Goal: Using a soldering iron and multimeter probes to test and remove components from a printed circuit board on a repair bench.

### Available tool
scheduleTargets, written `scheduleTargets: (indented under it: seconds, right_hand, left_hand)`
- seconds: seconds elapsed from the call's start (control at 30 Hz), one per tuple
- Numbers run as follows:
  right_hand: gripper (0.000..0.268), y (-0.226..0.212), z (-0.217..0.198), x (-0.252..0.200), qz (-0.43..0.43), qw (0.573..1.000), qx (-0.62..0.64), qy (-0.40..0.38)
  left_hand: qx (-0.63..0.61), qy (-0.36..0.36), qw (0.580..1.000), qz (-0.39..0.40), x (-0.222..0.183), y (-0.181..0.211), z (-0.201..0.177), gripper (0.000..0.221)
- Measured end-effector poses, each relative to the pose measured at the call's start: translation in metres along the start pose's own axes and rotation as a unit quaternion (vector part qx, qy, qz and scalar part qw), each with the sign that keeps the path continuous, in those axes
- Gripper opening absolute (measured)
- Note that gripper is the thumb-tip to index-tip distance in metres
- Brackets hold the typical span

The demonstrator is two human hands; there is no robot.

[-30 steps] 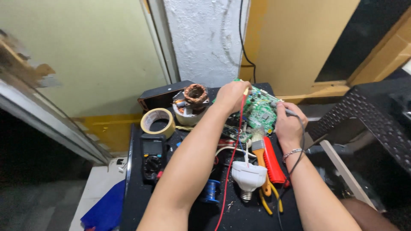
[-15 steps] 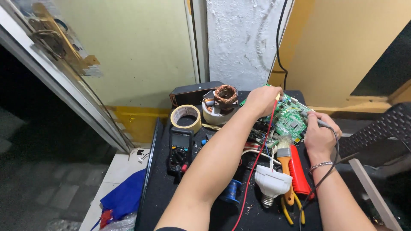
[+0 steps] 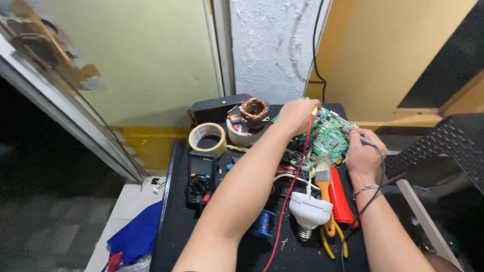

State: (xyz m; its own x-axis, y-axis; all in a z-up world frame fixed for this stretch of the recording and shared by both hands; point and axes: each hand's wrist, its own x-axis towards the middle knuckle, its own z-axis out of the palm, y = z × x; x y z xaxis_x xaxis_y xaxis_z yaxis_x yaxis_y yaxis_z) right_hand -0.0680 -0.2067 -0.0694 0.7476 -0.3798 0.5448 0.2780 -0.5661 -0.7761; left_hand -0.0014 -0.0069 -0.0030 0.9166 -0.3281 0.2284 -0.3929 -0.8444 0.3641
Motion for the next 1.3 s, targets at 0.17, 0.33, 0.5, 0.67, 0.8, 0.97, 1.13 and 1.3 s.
scheduleTargets:
  seconds: [0.17,0.33,0.5,0.67,0.8,0.97,1.13,1.3]
  right_hand:
    - [0.015,-0.006,0.000,0.001,0.011,1.000,0.004,0.016]
    - [0.015,-0.011,0.000,-0.002,0.024,1.000,0.008,0.017]
    - [0.014,-0.009,0.000,-0.001,0.015,1.000,0.001,0.013]
    - [0.013,-0.014,-0.001,-0.003,0.012,1.000,0.011,0.013]
    - [0.013,-0.012,-0.001,-0.003,0.011,1.000,0.004,0.013]
    - [0.012,0.001,0.000,-0.001,-0.005,1.000,-0.004,0.010]
    - [0.013,0.006,0.002,0.000,-0.014,1.000,-0.002,0.000]
    - [0.014,0.003,-0.001,-0.002,-0.011,1.000,-0.004,0.005]
  left_hand:
    - [-0.023,-0.011,1.000,0.000,-0.006,0.007,-0.014,0.026]
    - [-0.049,-0.014,0.999,0.003,-0.004,0.007,-0.010,0.023]
    - [-0.062,-0.012,0.997,0.038,-0.005,0.005,-0.010,0.023]
    - [-0.065,-0.009,0.997,0.046,-0.004,0.003,-0.008,0.023]
    - [-0.056,-0.011,0.997,0.051,-0.004,0.002,-0.006,0.023]
    - [-0.047,-0.012,0.998,0.047,-0.002,0.001,-0.004,0.024]
    - [-0.042,-0.007,0.998,0.053,-0.004,0.000,-0.007,0.024]
    - [-0.065,-0.007,0.996,0.059,-0.001,-0.001,-0.003,0.022]
